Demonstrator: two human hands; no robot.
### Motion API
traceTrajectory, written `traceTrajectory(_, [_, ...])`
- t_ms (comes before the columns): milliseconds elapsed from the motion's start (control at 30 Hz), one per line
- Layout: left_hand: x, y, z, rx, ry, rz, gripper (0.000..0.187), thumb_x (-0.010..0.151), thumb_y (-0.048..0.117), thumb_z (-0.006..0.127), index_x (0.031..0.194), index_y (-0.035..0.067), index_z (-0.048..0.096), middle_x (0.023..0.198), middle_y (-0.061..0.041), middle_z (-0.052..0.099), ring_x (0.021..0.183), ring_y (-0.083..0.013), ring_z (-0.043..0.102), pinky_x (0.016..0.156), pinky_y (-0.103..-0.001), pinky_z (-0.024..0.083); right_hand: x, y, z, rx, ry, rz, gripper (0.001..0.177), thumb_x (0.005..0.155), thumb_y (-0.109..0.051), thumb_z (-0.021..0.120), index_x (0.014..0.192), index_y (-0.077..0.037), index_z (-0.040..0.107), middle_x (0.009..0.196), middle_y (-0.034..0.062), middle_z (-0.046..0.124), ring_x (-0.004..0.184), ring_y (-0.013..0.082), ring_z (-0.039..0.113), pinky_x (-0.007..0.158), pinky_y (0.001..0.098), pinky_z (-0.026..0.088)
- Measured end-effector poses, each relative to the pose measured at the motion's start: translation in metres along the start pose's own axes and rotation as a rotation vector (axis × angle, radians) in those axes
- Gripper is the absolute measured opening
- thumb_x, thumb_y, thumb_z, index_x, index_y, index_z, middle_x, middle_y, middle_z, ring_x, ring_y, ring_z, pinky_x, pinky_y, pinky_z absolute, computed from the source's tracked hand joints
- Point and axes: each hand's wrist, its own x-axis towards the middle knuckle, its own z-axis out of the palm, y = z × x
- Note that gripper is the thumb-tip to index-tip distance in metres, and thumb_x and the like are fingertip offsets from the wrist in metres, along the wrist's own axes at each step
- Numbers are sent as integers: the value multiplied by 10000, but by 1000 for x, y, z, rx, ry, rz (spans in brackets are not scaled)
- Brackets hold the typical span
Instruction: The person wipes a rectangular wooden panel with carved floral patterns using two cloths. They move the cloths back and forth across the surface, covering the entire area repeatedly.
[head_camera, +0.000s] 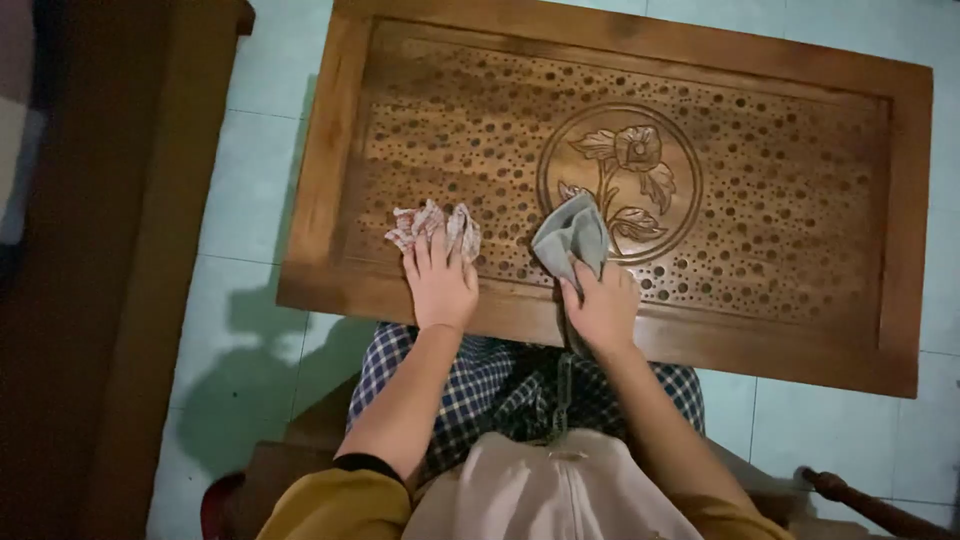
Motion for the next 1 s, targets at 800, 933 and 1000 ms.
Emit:
traceTrajectory(800, [7, 3, -9, 33, 66, 4, 327, 856, 268, 570, 1083, 111, 745, 1419, -117, 573, 1398, -364, 454, 1100, -554, 348, 212, 39, 69, -32, 101, 41, 433, 1038, -500, 602, 1180, -120, 752, 938, 184, 626, 960, 409, 677, 863, 503, 491])
traceTrajectory(933, [6, 4, -9, 31, 114, 29, 374, 864, 250, 565, 1167, 118, 741, 1395, -122, 584, 1369, -352, 486, 1075, -538, 379, 102, 34, 37, -50, 192, 38, 344, 957, -473, 690, 1063, -151, 752, 881, 145, 564, 938, 387, 655, 845, 497, 481])
traceTrajectory(1000, [2, -2, 3, 30, 139, 41, 295, 847, 253, 593, 1037, 90, 749, 1403, -134, 595, 1371, -373, 484, 1094, -568, 367, 50, 20, -7, -47, 76, 113, 375, 949, -479, 670, 1120, -156, 758, 882, 159, 595, 933, 399, 670, 854, 527, 480])
